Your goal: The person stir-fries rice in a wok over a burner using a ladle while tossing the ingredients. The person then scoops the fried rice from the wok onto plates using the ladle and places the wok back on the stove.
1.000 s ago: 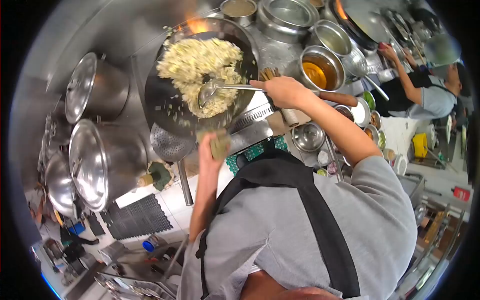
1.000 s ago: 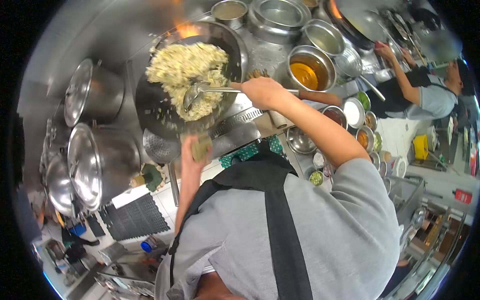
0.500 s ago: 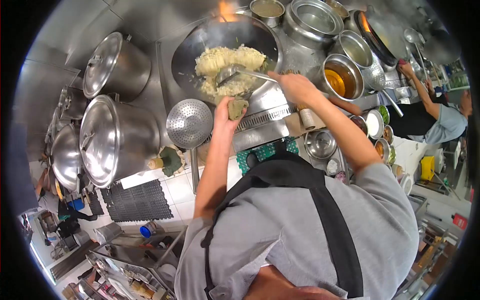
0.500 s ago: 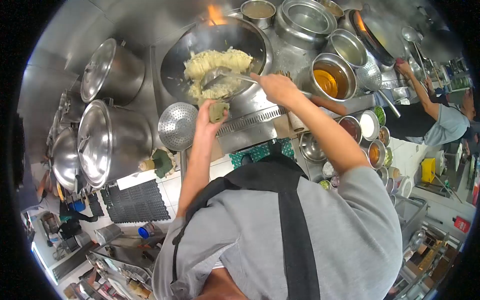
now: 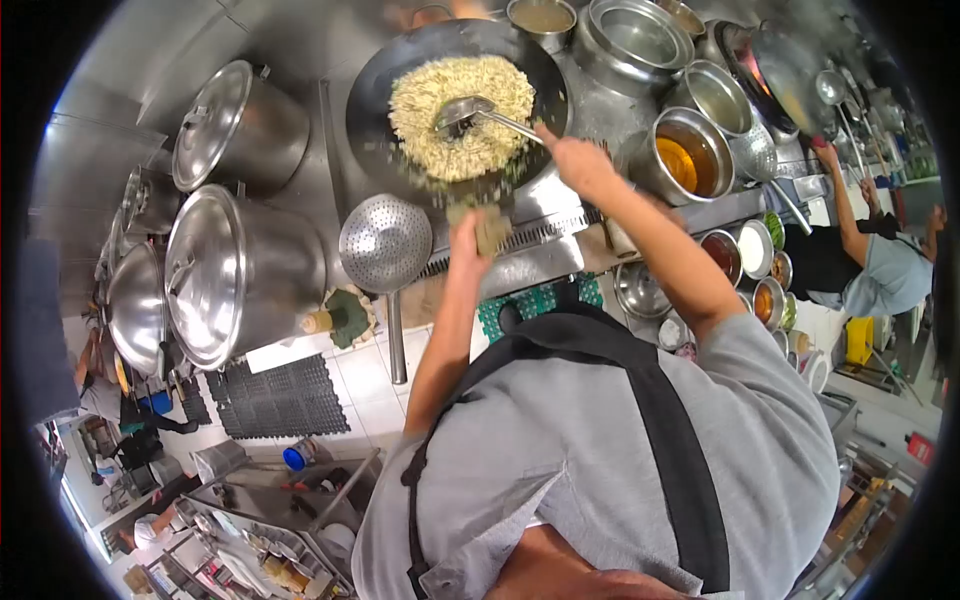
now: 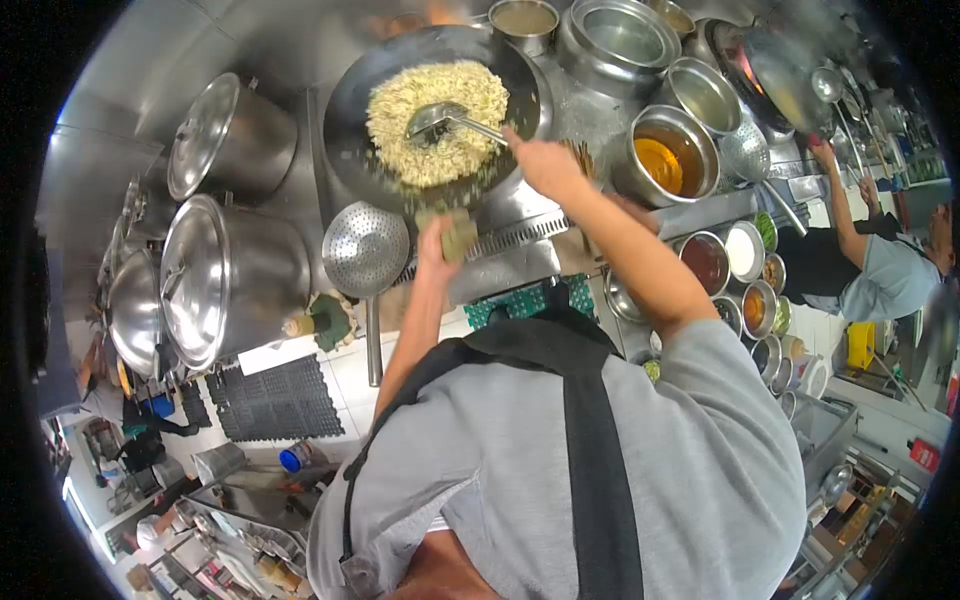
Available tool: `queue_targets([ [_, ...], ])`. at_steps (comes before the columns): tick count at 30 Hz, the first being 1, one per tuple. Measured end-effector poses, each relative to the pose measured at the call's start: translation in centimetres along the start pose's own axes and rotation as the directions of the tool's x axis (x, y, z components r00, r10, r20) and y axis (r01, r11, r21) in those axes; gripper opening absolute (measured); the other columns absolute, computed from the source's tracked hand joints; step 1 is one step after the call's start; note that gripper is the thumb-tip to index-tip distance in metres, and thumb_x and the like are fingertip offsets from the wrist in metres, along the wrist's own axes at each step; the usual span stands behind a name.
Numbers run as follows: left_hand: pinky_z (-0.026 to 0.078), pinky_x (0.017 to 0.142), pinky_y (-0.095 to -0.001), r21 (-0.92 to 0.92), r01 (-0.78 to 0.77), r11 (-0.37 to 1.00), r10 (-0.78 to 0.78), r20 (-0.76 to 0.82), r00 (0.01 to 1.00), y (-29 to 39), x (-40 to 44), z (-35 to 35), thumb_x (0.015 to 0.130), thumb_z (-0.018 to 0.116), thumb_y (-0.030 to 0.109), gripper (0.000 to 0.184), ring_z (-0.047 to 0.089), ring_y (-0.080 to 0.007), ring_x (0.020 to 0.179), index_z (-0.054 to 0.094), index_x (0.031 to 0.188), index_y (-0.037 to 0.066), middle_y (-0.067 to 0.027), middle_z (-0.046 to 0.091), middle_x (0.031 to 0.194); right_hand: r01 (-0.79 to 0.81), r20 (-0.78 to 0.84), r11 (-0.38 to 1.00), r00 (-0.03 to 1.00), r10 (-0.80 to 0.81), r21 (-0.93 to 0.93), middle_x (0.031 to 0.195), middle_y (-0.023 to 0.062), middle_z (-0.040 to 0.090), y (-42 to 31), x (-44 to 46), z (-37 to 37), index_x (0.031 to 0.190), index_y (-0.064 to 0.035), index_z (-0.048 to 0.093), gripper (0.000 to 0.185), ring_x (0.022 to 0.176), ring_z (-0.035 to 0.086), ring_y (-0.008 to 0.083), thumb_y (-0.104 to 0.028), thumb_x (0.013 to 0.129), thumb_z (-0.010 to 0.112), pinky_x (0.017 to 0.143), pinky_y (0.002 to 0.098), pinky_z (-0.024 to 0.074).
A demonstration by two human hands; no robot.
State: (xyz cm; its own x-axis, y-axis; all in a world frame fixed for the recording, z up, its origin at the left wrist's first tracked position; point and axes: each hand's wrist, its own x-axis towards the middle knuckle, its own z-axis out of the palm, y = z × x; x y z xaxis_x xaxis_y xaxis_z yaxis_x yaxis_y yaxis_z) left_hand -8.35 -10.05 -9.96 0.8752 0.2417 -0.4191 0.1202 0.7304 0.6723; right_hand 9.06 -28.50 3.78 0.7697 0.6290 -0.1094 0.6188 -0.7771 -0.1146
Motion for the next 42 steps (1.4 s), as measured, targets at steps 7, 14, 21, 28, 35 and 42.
queue_targets([
  [7,0.055,0.061,-0.0395,-0.21,0.208,0.955,-0.24,-0.143,0.96,6.5,-6.7,5.0,0.089,0.061,0.022,0.024,0.066,-0.0279,0.08,0.058,0.106,0.005,-0.0138,0.066,0.097,0.151,0.245,0.988,0.958,-0.151,0.021,0.095,0.0241,0.069,-0.4,-5.7,-6.4,0.151,-0.0065,0.035,0.074,0.093,0.069,0.0389,0.005,0.081,0.055,0.081,0.0488,0.0545],
  [14,0.062,0.067,-0.0467,-0.074,0.15,0.986,-0.154,-0.048,0.987,-0.8,-1.2,0.1,0.087,0.057,0.012,0.022,0.07,-0.0326,0.088,0.06,0.106,0.002,-0.0181,0.067,0.108,0.044,-0.102,0.997,0.994,-0.038,0.058,0.097,0.0245,0.066,0.4,0.7,-0.1,0.153,-0.0113,0.034,0.073,0.088,0.067,0.042,0.001,0.084,0.054,0.076,0.0502,0.0534],
  [21,0.06,0.062,-0.0432,-0.173,0.248,0.953,-0.257,-0.033,0.966,5.7,5.3,1.1,0.089,0.066,0.024,0.029,0.071,-0.029,0.085,0.06,0.112,0.007,-0.0122,0.07,0.101,0.092,-0.039,0.902,0.996,-0.083,0.421,0.114,0.0268,0.065,0.2,-2.0,-0.7,0.143,-0.0053,0.049,0.055,0.106,0.062,0.0442,-0.004,0.088,0.059,0.092,0.0471,0.0499],
  [28,0.06,0.071,-0.042,-0.097,0.19,0.977,-0.195,-0.042,0.98,3.7,-2.6,-1.9,0.093,0.068,0.034,0.04,0.071,-0.0261,0.088,0.06,0.12,0.006,-0.0119,0.07,0.104,0.137,-0.118,0.866,0.989,-0.091,0.481,0.11,0.0285,0.065,-4.0,8.5,1.6,0.141,-0.0097,0.052,0.056,0.106,0.063,0.0433,-0.005,0.086,0.059,0.092,0.0488,0.0494],
  [35,0.06,0.072,-0.0377,-0.184,0.227,0.956,-0.249,-0.105,0.963,-2.0,-12.0,-10.6,0.096,0.061,0.035,0.04,0.071,-0.0229,0.09,0.059,0.123,0.005,-0.0125,0.069,0.108,0.207,-0.055,0.957,0.978,-0.2,0.205,0.11,0.0255,0.066,-0.9,2.1,2.2,0.151,-0.0276,0.04,0.069,0.096,0.066,0.0438,-0.002,0.088,0.051,0.082,0.0515,0.0525],
  [42,0.061,0.075,-0.037,-0.183,0.2,0.962,-0.231,-0.162,0.959,-1.4,-14.8,-11.3,0.099,0.056,0.034,0.044,0.071,-0.0245,0.092,0.057,0.127,0.001,-0.0168,0.069,0.112,0.087,-0.065,0.996,0.994,-0.085,0.019,0.106,0.0192,0.067,8.2,-4.7,-4.7,0.149,-0.0277,0.044,0.066,0.092,0.066,0.0412,-0.006,0.089,0.058,0.08,0.0494,0.0524],
])
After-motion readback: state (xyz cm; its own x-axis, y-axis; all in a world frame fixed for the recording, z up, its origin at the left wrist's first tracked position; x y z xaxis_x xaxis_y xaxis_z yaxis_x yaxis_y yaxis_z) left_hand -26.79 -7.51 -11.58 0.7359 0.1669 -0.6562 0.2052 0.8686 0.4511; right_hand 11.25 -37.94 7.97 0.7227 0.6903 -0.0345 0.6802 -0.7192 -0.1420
